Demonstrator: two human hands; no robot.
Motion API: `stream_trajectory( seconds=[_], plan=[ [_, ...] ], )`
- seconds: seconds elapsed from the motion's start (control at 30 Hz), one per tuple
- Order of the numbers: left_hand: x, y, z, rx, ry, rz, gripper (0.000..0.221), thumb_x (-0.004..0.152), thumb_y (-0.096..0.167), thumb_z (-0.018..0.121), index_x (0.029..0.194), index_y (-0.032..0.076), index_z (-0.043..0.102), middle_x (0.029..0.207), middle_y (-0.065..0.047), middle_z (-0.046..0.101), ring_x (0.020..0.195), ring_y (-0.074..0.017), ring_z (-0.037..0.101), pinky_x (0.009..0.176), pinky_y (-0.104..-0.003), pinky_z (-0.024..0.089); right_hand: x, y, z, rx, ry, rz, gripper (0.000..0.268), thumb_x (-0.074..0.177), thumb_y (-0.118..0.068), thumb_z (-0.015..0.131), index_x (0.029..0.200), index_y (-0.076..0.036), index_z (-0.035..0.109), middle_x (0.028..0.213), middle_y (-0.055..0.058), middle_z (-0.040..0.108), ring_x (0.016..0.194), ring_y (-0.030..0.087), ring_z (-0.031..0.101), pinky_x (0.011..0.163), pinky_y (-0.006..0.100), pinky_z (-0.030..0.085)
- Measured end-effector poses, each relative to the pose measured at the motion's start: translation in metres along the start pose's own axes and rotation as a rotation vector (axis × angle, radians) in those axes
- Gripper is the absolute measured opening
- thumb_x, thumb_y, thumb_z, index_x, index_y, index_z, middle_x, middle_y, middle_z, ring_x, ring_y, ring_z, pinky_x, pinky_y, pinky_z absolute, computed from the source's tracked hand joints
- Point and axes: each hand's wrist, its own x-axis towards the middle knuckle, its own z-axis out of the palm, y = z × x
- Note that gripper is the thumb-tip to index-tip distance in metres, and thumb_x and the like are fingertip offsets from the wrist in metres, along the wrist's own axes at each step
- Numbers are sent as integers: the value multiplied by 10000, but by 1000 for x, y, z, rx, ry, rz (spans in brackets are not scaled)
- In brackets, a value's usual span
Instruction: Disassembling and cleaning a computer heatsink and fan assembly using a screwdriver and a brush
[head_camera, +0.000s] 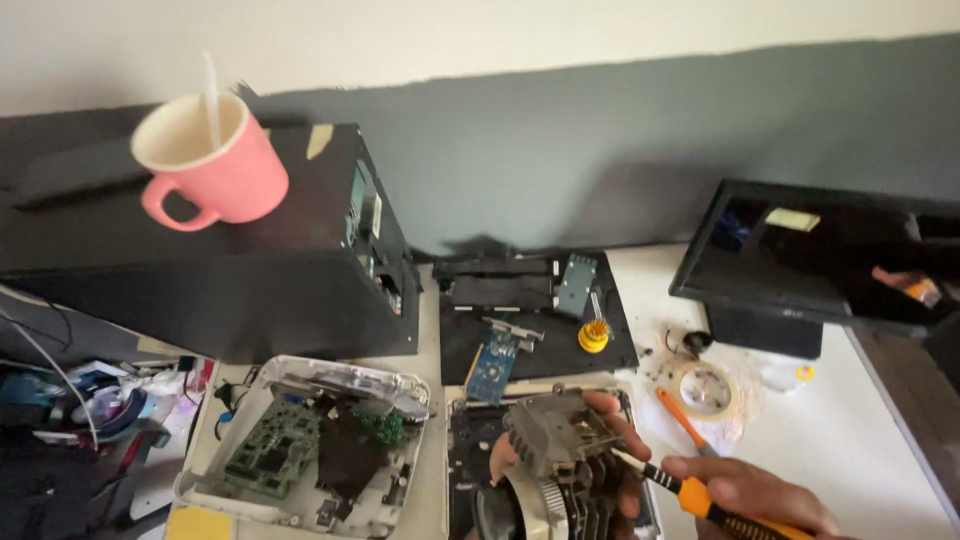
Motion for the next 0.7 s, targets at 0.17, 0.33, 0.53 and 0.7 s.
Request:
stream_trajectory(
  seconds=[0.17,0.33,0.53,0.7],
  plan=[
    [-8,-2,3,9,54,-22,1015,748,243,773,1633,53,313,1543,-397,415,1208,-605,618,992,-719,557,25,3,36,184,-21,-148,499,1173,-357,462,1327,70,669,1354,365,657,1131,494,757,1041,601,529],
    [-13,-13,53,149,311,123,939,762,253,630,1618,31,317,1478,-426,438,1088,-592,620,876,-673,565,4,-4,-7,-360,-195,59,480,927,-283,703,1353,-72,642,1407,260,722,1332,376,735,1115,469,523],
    [-24,-29,64,356,301,250,997,713,257,889,1523,-2,369,1463,-426,441,1134,-539,630,968,-678,557,1,-41,25,682,-25,301,551,1027,-225,531,1343,222,589,1476,455,466,744,259,545,645,315,416],
    [-13,-21,50,203,-25,245,1113,725,226,896,1621,-1,276,1535,-354,420,1435,-544,436,1179,-781,360,2,-3,81,50,766,-290,302,1176,-398,419,1367,-166,447,1132,266,642,839,386,747,721,518,733]
  ],
)
